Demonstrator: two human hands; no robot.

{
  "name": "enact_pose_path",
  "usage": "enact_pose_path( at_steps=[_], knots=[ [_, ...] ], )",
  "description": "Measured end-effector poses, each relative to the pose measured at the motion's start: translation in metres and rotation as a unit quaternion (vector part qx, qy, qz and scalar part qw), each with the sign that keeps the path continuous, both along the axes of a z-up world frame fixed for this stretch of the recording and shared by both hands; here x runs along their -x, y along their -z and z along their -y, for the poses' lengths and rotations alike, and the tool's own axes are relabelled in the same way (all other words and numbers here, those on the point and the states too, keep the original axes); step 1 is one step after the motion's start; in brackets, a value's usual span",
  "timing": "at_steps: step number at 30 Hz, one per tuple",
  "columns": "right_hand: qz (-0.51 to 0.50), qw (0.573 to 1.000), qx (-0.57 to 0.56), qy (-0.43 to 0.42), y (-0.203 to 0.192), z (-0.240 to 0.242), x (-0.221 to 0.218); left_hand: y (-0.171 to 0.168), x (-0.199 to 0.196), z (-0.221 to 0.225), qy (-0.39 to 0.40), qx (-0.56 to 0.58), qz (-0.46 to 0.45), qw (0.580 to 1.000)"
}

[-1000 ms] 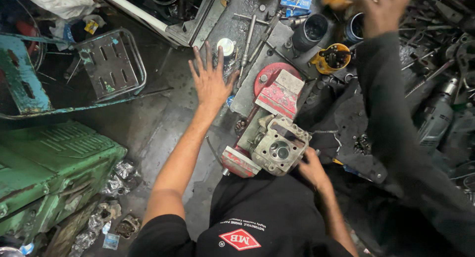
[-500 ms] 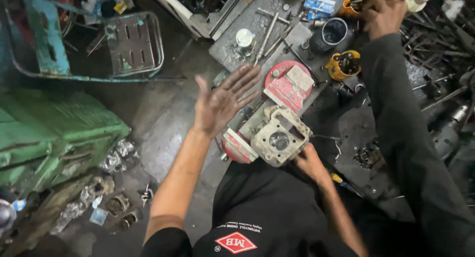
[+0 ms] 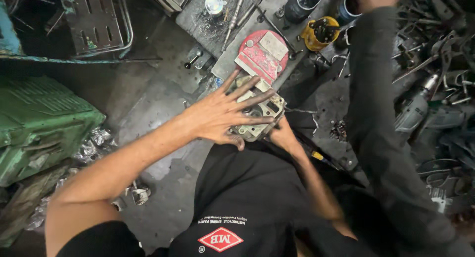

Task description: The person secures a metal engine component in a bench vise and uses a power drill to work on it. They handle a small gear-like part and a drill bit before attaching the bit to the drill and operating it on the secured component.

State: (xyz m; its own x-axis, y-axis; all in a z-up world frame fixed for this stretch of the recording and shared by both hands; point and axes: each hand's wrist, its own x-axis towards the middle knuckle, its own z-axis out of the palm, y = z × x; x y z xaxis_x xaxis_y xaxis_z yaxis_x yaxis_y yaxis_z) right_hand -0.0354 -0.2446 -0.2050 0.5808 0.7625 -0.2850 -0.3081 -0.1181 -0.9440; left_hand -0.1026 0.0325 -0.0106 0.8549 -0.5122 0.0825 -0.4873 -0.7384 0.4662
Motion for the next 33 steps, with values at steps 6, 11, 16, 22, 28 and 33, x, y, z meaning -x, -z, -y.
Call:
enact_pose_path(
  at_steps=[6, 11, 16, 22, 28, 33],
  knots=[
    [0.019, 0.999, 0.022, 0.028, 0.012, 0.003, 0.010, 0.003, -0.015, -0.008, 0.058, -0.004, -0.007, 0.998],
    [0.040, 0.997, 0.047, 0.039, 0.024, 0.008, 0.015, -0.013, -0.027, -0.028, 0.102, -0.009, -0.018, 0.995],
    [0.052, 0.990, 0.107, 0.075, 0.028, 0.012, 0.032, -0.027, -0.044, -0.048, 0.199, -0.076, 0.012, 0.977],
    [0.104, 0.984, 0.139, 0.031, -0.006, 0.003, 0.025, -0.043, -0.041, -0.067, 0.095, 0.027, 0.072, 0.993],
    [0.232, 0.937, 0.234, 0.113, -0.063, 0.011, 0.006, -0.026, -0.009, -0.058, -0.054, 0.251, 0.005, 0.966],
    [0.183, 0.947, 0.212, 0.158, -0.075, 0.018, -0.011, -0.013, 0.030, -0.020, -0.083, 0.427, -0.237, 0.868]
  ],
)
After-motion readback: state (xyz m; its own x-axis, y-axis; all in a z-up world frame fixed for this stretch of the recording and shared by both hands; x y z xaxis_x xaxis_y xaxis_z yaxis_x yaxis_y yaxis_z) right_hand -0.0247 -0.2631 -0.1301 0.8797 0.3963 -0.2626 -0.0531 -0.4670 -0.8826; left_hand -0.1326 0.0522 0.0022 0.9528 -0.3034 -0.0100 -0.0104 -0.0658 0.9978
